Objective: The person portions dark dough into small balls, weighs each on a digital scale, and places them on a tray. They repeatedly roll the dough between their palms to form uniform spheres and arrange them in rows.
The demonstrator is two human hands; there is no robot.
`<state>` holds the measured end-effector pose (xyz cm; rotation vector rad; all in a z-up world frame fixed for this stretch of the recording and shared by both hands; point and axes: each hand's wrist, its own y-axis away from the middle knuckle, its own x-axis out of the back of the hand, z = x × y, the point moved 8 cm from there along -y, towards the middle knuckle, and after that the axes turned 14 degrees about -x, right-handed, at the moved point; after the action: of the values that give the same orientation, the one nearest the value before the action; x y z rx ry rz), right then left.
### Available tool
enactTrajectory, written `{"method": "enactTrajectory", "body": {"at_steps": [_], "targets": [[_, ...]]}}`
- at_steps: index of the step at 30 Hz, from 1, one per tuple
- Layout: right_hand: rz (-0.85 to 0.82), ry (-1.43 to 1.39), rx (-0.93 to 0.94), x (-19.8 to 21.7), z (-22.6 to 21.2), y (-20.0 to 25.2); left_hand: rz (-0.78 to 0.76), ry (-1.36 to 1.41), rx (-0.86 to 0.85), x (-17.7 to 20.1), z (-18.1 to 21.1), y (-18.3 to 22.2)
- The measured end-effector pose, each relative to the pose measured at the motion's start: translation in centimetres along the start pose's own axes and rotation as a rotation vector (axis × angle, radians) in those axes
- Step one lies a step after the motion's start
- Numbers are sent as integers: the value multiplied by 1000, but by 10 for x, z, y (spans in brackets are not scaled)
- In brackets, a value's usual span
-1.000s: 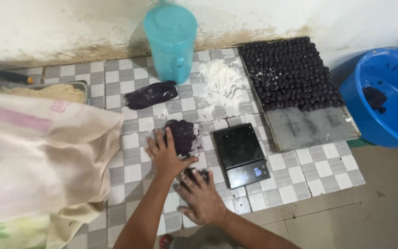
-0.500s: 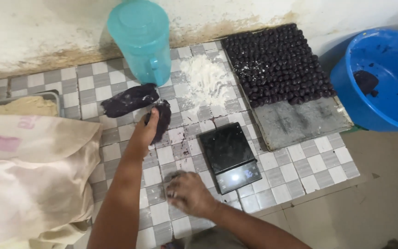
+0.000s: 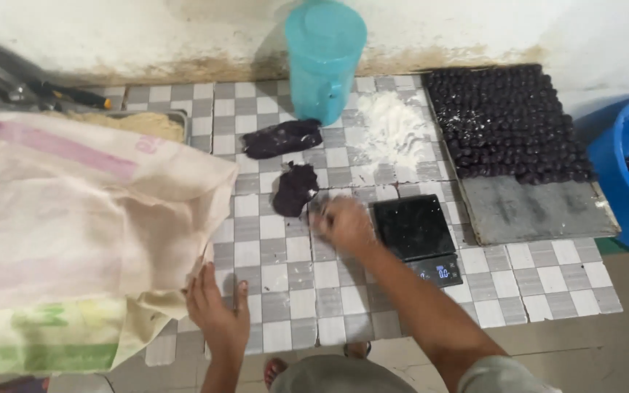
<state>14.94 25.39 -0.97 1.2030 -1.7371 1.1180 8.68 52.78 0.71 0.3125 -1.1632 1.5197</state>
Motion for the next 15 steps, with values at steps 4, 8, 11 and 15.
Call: {"method": "enactTrajectory", "body": {"at_steps": [4,8,11,15], "targets": [[291,-661,-321,27,51,-49,-67,-103,-57,-13,8,26],[466,-334,-137,36,28,-31,-58,-221,-248,-25,21,35],[103,-18,-358,17,46,-29,-42,-202,-247,-20,21,37],[227,3,-374,75,25,-65,-63,-199,-254,-24,22,40]]}}
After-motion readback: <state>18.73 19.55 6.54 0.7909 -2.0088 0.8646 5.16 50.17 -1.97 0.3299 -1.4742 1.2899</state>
